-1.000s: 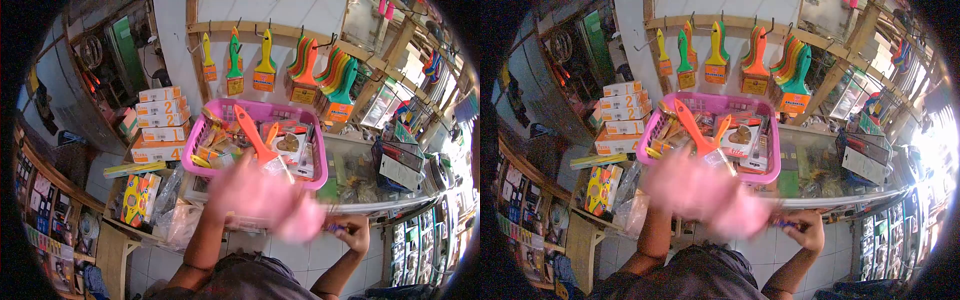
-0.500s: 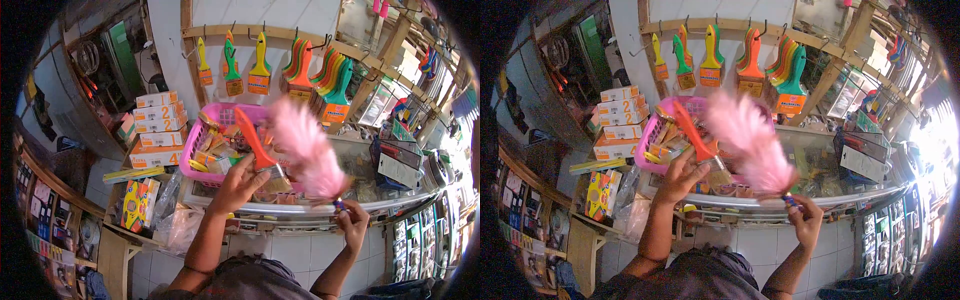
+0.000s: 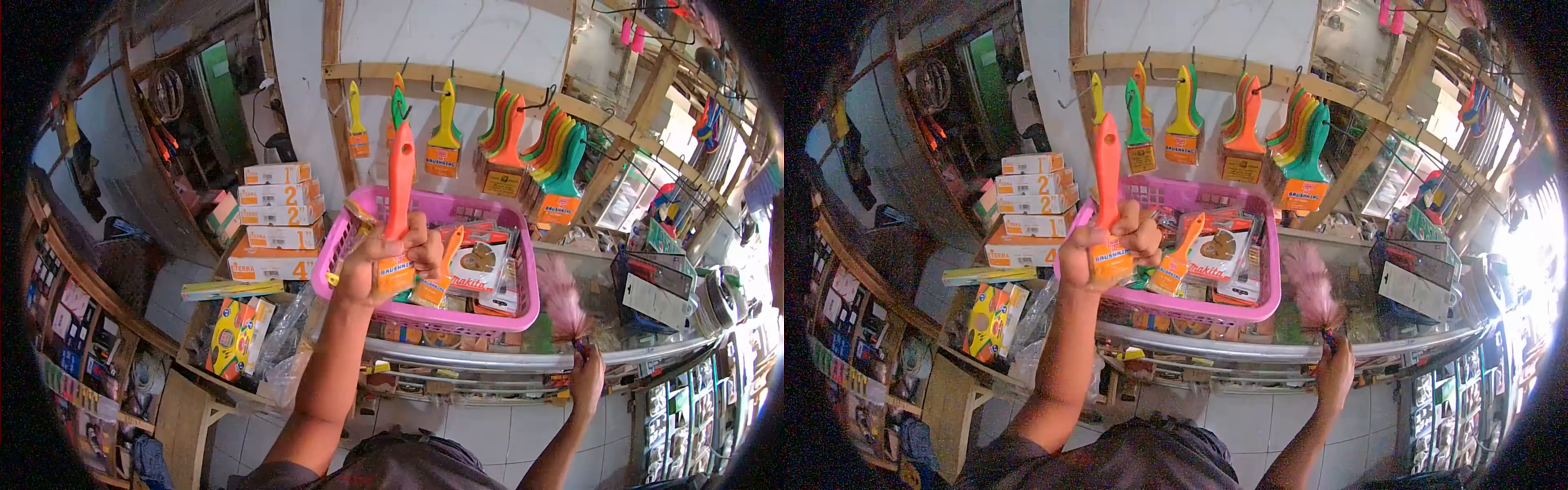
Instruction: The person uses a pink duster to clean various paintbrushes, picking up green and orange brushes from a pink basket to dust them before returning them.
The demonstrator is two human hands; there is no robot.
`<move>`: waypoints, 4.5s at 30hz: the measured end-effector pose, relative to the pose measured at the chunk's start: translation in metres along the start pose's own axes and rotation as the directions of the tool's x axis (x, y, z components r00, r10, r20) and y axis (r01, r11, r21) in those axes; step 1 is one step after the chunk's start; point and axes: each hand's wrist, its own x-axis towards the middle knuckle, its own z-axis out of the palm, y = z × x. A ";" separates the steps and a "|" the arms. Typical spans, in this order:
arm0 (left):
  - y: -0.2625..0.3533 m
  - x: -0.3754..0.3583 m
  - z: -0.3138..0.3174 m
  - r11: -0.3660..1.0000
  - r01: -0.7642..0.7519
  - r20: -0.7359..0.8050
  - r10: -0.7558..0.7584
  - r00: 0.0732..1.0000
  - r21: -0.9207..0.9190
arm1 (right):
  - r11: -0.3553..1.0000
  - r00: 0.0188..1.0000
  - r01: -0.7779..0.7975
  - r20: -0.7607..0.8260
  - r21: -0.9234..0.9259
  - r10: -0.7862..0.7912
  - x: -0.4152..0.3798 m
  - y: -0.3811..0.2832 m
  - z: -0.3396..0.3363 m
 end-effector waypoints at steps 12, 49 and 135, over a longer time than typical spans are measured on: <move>0.012 0.034 -0.004 0.994 0.075 0.018 -0.074 0.997 -0.084 | 0.732 0.885 0.387 -0.002 0.561 -0.466 0.053 -0.202 -0.061; 0.032 0.039 -0.020 0.979 0.187 -0.452 -0.130 0.883 0.082 | 0.304 0.637 -0.023 0.248 0.952 -0.730 0.167 -0.403 -0.010; -0.066 -0.022 -0.037 0.433 0.361 -0.467 0.168 0.868 0.826 | 0.851 0.979 0.130 -0.199 0.509 -0.031 -0.029 -0.056 -0.019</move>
